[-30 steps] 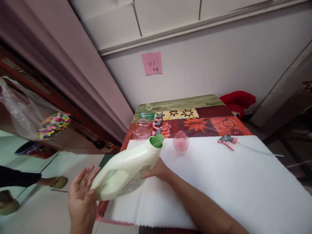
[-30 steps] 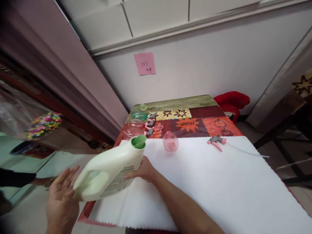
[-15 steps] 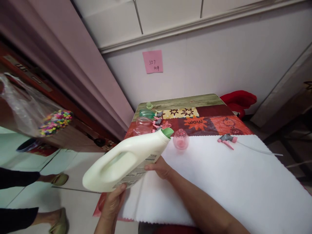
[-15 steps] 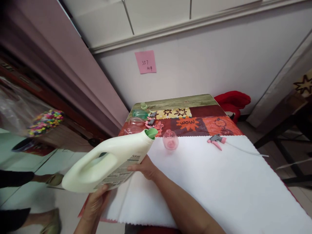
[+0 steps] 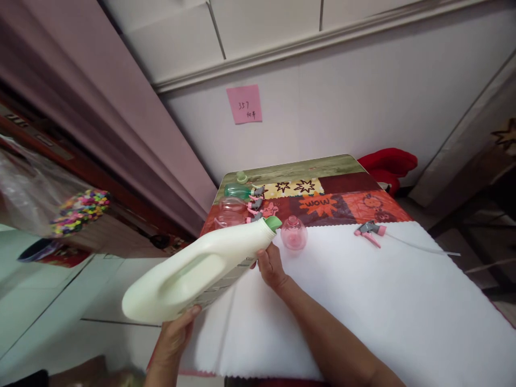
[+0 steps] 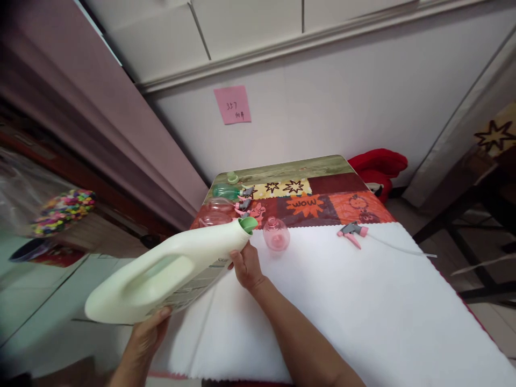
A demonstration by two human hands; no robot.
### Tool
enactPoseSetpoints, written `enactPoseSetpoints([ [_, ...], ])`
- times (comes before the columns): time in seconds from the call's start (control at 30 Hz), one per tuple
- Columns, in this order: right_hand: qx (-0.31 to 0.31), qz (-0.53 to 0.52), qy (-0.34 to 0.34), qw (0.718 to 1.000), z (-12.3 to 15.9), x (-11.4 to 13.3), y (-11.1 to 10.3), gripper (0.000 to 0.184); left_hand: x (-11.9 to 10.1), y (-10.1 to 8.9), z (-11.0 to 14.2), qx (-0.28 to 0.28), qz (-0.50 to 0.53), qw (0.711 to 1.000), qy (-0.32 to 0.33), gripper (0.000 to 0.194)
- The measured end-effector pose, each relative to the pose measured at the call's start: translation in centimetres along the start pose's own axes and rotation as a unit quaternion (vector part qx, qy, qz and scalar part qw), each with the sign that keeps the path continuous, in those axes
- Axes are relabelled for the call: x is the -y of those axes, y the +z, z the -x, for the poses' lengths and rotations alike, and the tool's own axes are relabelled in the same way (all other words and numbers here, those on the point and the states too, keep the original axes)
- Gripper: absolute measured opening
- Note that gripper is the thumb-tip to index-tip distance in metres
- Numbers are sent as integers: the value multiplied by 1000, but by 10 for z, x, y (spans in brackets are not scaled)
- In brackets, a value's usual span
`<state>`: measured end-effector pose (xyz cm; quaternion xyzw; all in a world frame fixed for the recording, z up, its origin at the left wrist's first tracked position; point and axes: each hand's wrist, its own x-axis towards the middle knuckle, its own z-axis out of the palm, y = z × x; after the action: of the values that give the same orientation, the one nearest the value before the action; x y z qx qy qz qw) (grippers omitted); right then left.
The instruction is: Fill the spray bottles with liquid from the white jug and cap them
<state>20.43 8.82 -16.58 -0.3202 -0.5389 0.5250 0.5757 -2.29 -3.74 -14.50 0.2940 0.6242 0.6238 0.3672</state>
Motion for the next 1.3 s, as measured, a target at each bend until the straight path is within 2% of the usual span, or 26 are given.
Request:
enactPoseSetpoints([
  [0.23,-57,-20,7,998,-1,-3,1,69,-7,11,-7,39,5,999,25,77],
  [0.43,-78,-53,16,995,-3,-5,1,64,-19,15,-12,24,-41,998,32,80],
  [0.63,-81,-84,29,993,-4,-9,3,57,-31,20,-10,36,-50,997,48,77],
  [0.8,-71,-92,41,992,-4,-7,3,60,-40,26,-6,26,-42,997,51,76],
  [1.07,-65,-102,44,992,-6,-3,3,64,-44,21,-11,23,-48,998,35,78],
  [1.2,-70,-110,38,991,-7,-3,2,63,-53,28,-9,36,-58,997,39,77],
  [1.3,-70,-117,35,990,-8,-4,1,62,-60,37,-3,25,-71,996,51,73],
])
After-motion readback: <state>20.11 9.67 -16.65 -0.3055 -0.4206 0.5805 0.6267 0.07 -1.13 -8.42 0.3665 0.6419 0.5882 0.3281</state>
